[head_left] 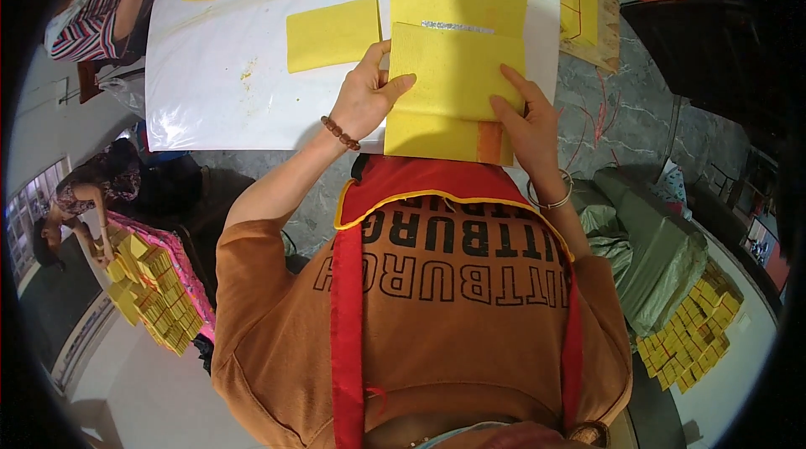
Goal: Folding and stacking yellow paper sheets with silver foil inserts.
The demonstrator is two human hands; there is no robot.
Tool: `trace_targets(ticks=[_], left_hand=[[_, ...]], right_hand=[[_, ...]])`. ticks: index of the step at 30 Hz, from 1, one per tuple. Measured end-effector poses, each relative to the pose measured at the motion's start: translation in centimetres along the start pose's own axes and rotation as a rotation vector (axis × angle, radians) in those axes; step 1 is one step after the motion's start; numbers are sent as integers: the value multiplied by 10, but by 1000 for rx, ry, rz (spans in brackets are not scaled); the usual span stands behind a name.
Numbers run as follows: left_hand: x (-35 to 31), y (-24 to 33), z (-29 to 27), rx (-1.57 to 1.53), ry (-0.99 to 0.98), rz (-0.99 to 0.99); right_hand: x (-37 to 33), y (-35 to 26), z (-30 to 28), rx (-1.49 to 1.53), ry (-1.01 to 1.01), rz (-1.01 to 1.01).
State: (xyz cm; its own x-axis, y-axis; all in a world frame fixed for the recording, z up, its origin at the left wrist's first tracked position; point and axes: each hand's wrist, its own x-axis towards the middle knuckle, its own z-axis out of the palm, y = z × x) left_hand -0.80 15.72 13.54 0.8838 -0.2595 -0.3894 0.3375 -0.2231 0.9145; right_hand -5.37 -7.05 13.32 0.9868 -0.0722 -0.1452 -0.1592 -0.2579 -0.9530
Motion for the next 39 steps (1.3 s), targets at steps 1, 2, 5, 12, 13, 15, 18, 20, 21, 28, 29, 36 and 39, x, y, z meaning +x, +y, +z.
trace_targets(ticks=[1,2,5,12,13,15,18,20,21,28,29,36,39], left_hand=[[0,-1,1,-15,30,12],[-1,-2,1,-15,32,12],[-2,0,1,55,80,46],[-8,48,25,1143,262,753],[-8,51,33,1163,162,834],[-3,34,41,1117,20,852],[8,4,44,1171,-168,730],[11,1,43,1182,-172,727],[12,1,43,1191,-168,721],[6,-4,39,1145,-150,785],[6,-4,40,1107,-161,790],[6,4,55,1284,-65,936],[10,10,40,1175,-62,972]], right_hand=[[1,1,0,-59,1,-18],[1,3,0,-59,0,-18],[2,3,0,-97,14,-18],[4,6,2,-104,31,13],[4,6,1,-122,25,0],[3,4,1,-150,27,-12],[0,-1,-2,-276,2,-18],[-7,-3,-2,-369,-21,-6],[-15,-6,-2,-598,81,-213],[-41,16,-11,-845,-289,-437],[-41,17,-15,-841,-297,-453],[-6,15,-44,263,-165,80],[-1,13,-42,398,106,32]])
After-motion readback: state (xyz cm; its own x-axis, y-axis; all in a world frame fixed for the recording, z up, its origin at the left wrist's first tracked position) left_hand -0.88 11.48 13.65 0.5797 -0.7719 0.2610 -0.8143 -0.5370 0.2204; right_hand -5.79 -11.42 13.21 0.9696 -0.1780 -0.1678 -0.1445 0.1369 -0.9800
